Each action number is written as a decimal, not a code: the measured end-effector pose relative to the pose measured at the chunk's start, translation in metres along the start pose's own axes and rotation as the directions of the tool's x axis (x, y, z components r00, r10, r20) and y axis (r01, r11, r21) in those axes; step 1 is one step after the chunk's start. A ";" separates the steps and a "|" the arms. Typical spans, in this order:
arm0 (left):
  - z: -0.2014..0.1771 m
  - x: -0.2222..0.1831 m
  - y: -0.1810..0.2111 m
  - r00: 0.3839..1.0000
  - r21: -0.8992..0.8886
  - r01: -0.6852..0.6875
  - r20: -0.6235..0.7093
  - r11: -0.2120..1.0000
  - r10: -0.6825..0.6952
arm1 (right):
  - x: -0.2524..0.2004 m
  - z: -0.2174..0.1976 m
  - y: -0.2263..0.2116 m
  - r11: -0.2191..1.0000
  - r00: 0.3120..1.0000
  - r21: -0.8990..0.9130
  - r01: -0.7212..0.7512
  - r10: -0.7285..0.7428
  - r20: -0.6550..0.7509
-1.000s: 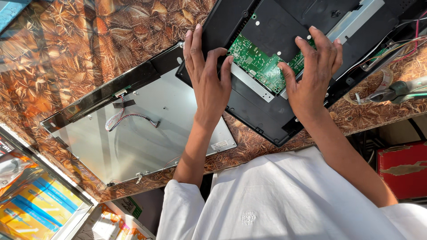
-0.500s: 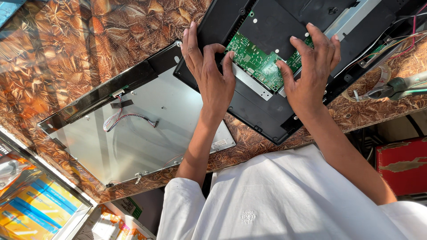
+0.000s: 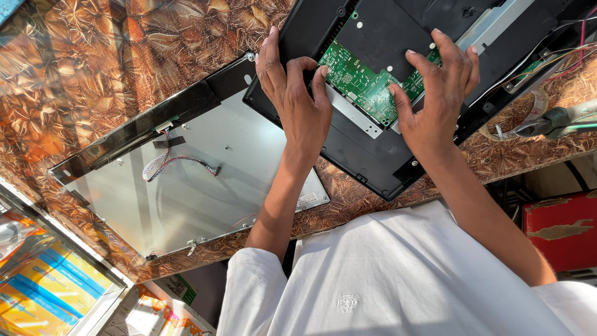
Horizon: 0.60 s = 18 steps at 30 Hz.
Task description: The person uses pliers to pry a metal bracket and then places a circuit board into a monitor frame using their hands.
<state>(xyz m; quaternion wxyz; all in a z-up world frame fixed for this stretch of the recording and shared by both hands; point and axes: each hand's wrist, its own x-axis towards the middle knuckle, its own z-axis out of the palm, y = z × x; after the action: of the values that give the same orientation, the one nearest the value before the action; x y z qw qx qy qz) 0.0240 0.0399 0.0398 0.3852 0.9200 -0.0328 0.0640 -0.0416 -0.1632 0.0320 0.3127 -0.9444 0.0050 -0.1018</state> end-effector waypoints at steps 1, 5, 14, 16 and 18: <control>0.001 0.000 -0.001 1.000 0.000 0.001 -0.001 1.000 -0.001 | 0.001 -0.001 -0.001 1.000 1.000 0.001 0.001 -0.001 0.000; 0.001 -0.001 -0.002 1.000 -0.038 0.011 -0.009 0.999 -0.011 | 0.001 -0.001 -0.003 1.000 1.000 0.007 0.007 -0.007 0.010; -0.002 0.000 0.005 1.000 -0.013 0.015 0.015 1.000 -0.014 | 0.001 -0.001 -0.003 1.000 0.999 -0.010 -0.002 0.003 0.037; -0.003 0.001 0.007 1.000 -0.003 0.014 0.019 1.000 -0.014 | 0.003 -0.002 -0.004 1.000 0.999 -0.015 0.005 -0.005 0.034; -0.005 0.001 0.008 0.999 0.026 0.013 0.036 1.000 -0.014 | 0.003 -0.003 -0.004 1.000 0.998 -0.017 -0.014 0.015 0.053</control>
<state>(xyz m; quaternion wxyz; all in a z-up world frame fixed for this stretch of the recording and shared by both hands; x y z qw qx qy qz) 0.0237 0.0375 0.0494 0.3732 0.9261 -0.0328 0.0453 -0.0398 -0.1623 0.0376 0.3058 -0.9492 0.0042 -0.0745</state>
